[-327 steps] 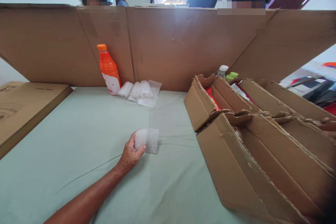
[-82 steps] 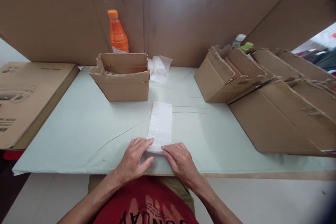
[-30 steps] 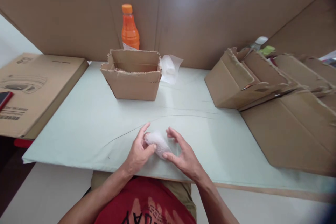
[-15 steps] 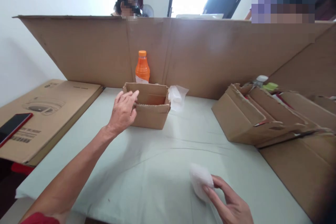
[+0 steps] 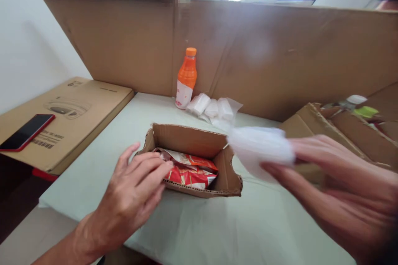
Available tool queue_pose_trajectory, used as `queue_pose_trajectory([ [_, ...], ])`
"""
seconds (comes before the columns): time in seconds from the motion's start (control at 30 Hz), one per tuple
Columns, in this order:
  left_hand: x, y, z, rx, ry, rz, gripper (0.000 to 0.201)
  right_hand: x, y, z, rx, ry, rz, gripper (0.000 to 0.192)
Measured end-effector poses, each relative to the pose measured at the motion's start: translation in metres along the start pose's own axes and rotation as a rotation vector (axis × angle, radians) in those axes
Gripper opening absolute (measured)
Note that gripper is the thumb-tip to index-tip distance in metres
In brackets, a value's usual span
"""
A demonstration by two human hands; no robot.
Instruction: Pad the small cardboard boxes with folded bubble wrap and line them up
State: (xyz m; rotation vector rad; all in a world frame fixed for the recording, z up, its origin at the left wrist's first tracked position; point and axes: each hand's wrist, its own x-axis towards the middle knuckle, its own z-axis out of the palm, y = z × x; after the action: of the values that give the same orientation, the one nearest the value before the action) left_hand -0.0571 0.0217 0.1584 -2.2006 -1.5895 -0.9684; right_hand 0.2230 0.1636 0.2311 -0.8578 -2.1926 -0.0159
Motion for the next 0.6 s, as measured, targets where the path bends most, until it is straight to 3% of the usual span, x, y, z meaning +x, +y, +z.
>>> queue_pose_trajectory([
  [0.07,-0.011,-0.003,-0.003,-0.021,0.057,-0.039,0.036,0.035,-0.027,0.024,-0.016,-0.133,-0.289,0.013],
  [0.13,-0.021,-0.006,-0.001,-0.078,0.087,-0.057,0.032,0.055,-0.044,0.054,-0.121,-0.341,-0.463,0.019],
  [0.27,-0.037,-0.005,0.006,-0.159,0.098,-0.083,0.028,0.063,-0.057,0.115,-0.382,-0.75,-0.513,0.017],
  [0.4,-0.041,-0.007,0.007,-0.203,0.076,-0.068,0.028,0.055,-0.063,0.159,-0.38,-1.014,-0.443,0.018],
  [0.5,-0.041,-0.008,0.006,-0.191,0.124,-0.072,0.034,0.053,-0.06,0.166,-0.296,-1.049,-0.358,0.014],
  [0.6,-0.049,-0.01,0.008,-0.139,0.258,-0.16,0.059,0.057,-0.045,0.133,-0.187,-0.916,-0.286,0.019],
])
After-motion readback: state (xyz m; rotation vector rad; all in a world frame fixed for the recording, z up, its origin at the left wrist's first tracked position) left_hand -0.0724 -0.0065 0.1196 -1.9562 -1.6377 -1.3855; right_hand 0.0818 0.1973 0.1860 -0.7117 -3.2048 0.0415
